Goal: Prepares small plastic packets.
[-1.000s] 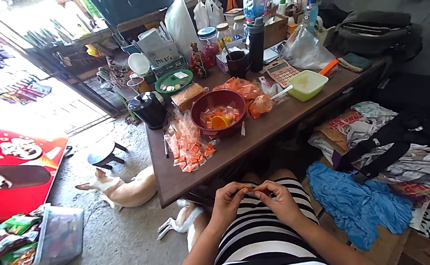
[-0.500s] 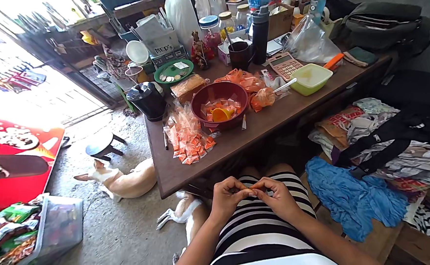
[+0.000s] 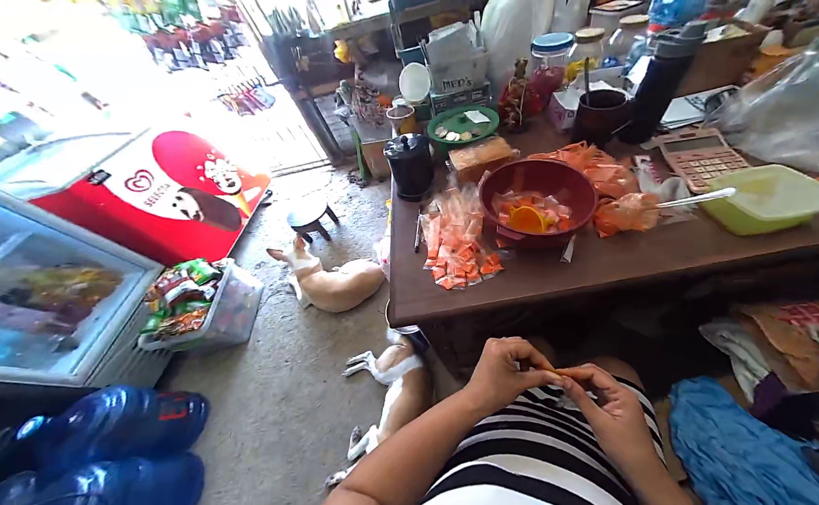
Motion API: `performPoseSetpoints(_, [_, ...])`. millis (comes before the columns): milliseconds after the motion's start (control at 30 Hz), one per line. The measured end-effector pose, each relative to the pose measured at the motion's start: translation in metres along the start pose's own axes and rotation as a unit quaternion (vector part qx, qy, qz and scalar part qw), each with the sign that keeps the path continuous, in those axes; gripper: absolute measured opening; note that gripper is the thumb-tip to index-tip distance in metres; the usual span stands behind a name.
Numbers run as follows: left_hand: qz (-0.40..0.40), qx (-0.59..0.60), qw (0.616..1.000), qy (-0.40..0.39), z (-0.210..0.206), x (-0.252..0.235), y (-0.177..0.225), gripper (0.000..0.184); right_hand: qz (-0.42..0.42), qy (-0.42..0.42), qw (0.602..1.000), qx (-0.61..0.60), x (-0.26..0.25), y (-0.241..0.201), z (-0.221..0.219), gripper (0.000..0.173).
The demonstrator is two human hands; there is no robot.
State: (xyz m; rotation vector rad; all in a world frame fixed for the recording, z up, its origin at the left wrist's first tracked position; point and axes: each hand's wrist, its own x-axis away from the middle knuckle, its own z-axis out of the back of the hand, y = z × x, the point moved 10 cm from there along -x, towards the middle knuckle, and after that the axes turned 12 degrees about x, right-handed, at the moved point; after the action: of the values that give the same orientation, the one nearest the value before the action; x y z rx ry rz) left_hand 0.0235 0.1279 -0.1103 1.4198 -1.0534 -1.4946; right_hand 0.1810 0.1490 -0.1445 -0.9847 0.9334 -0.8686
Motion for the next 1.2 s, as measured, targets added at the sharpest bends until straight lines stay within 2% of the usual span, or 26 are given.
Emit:
performPoseSetpoints(200, [-0.030, 0.001, 0.998, -0.051, -0.016, -0.001, 0.004, 0.024, 0.028, -0.016, 0.999, 0.009, 0.002, -0.005, -0.004, 0.016])
performPoseSetpoints(367, [-0.058, -0.063, 0.996, -0.030, -0.018, 0.002, 0.005, 0.038, 0.031, -0.036, 0.999, 0.005, 0.000, -0.009, -0.008, 0.017])
performPoseSetpoints(500, [-0.047, -0.014, 0.997, -0.060, -0.014, 0.001, -0.007, 0.025, -0.009, -0.029, 0.999, -0.012, -0.002, -0.001, -0.001, 0.016])
performPoseSetpoints(600, [-0.030, 0.033, 0.997, -0.064, -0.009, 0.003, -0.010, 0.014, -0.008, -0.021, 1.000, -0.009, -0.004, 0.001, 0.000, 0.016])
performPoseSetpoints(800, [0.000, 0.075, 0.996, -0.053, 0.001, 0.003, -0.017, 0.010, -0.017, -0.031, 0.999, -0.018, -0.004, 0.000, -0.005, 0.015])
performPoseSetpoints(933, [-0.014, 0.047, 0.997, -0.060, 0.001, 0.005, -0.015, 0.015, -0.019, -0.036, 0.999, -0.024, -0.003, 0.004, -0.010, 0.015])
performPoseSetpoints(1200, [-0.058, -0.017, 0.998, -0.036, -0.006, 0.007, -0.006, 0.042, -0.003, -0.051, 0.999, -0.003, 0.001, -0.006, -0.014, 0.016])
